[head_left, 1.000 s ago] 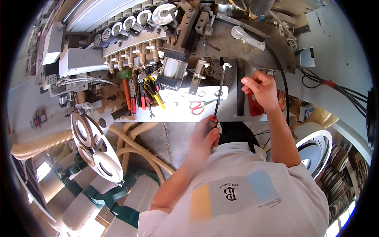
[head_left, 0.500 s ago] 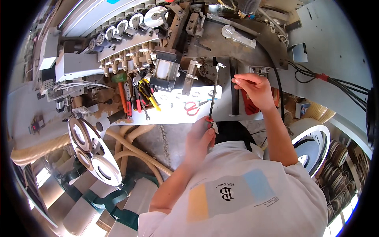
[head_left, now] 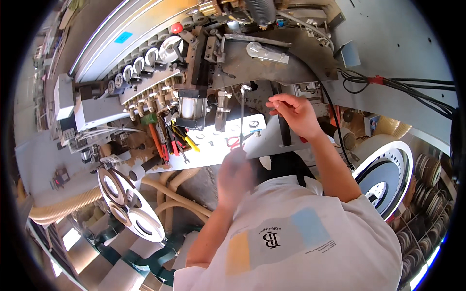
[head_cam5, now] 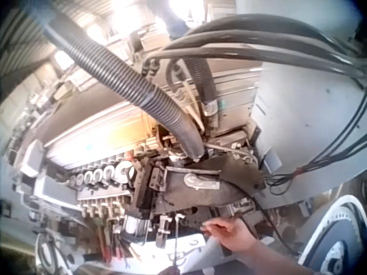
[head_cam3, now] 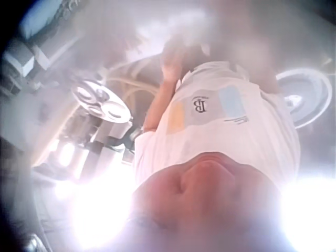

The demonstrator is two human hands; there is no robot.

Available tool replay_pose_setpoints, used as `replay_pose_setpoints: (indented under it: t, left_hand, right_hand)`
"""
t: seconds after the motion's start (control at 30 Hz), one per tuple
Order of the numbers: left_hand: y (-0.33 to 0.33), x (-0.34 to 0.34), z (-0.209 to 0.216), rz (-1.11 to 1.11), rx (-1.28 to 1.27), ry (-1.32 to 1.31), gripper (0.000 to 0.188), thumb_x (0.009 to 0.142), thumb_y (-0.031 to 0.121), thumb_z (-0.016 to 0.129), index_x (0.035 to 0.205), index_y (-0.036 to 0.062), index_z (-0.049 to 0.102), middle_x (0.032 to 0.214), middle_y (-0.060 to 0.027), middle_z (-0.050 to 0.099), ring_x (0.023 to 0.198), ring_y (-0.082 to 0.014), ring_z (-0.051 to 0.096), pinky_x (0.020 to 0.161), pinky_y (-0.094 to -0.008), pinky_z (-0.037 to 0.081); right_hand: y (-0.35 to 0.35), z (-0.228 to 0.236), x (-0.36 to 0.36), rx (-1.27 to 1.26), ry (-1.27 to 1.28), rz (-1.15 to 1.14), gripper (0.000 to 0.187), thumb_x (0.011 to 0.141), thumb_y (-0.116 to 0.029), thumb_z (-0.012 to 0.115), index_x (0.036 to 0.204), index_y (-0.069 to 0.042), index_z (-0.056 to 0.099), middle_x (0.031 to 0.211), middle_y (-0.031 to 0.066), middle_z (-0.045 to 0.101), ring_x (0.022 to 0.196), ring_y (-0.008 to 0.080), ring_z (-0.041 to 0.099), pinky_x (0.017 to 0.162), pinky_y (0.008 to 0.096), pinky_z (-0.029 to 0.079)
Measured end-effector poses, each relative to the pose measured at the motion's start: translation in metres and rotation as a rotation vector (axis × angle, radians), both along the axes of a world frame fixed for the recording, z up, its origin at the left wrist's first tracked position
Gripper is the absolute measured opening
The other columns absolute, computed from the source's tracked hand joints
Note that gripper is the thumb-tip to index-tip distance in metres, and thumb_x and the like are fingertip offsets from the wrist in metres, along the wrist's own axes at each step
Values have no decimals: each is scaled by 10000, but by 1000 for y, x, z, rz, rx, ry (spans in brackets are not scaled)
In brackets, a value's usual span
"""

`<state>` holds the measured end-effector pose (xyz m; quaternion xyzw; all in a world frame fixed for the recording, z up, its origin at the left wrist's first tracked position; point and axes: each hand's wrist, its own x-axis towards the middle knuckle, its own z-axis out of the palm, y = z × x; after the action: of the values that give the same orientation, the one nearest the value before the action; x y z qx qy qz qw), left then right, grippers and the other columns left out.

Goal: The person cleans the tip of a screwdriver, uses it to adjust and tighten components on a woodworking machine, presses buttons on a control panel, and returns tools to a storage tray on the workbench.

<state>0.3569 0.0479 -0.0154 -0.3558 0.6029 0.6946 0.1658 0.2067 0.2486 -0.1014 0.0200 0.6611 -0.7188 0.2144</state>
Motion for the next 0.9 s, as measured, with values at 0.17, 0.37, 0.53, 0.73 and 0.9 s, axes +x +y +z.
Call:
replay_pose_setpoints:
  t: [0.17, 0.37, 0.53, 0.73, 0.9]
  left_hand:
    - [-21, -58, -8, -16, -130, 185, 393, 998, 92, 551, 1383, 13, 534, 933, -25, 598, 664, -65, 530, 558, -206, 422]
    - [-32, -131, 5, -204, -264, 238, 386, 978, 103, 577, 1360, 53, 573, 757, 24, 575, 595, -48, 509, 501, -220, 404]
    - [-15, -131, 0, -218, -213, 233, 416, 978, 97, 574, 1390, 51, 554, 801, 5, 596, 596, -59, 529, 500, -226, 421]
    - [-8, -90, -3, -100, 84, 243, 460, 953, 67, 533, 1402, -34, 532, 971, -93, 633, 610, -116, 523, 524, -253, 428]
    - [-10, -52, 0, -192, 32, 201, 493, 950, 73, 522, 1425, -55, 505, 998, -122, 643, 627, -103, 500, 553, -237, 428]
  right_hand:
    - [17, -5, 10, 23, -81, 51, 197, 1024, -43, 568, 1147, 70, 671, 1076, 127, 728, 1005, 207, 728, 865, 316, 605]
    - [33, -23, 27, -32, -114, 16, 188, 1009, -28, 577, 1116, 85, 683, 1064, 126, 728, 994, 203, 727, 857, 320, 603]
    - [44, -29, 32, 5, -76, -16, 187, 999, -24, 592, 1112, 82, 696, 1036, 128, 733, 974, 205, 730, 852, 312, 600]
    - [37, -10, 12, 15, 11, -160, 178, 980, -99, 678, 1020, 66, 732, 950, 108, 752, 875, 156, 724, 799, 270, 577]
    - [43, 25, -20, 257, -180, -39, 299, 954, -195, 740, 1137, 41, 731, 956, 95, 762, 842, 127, 709, 791, 252, 557]
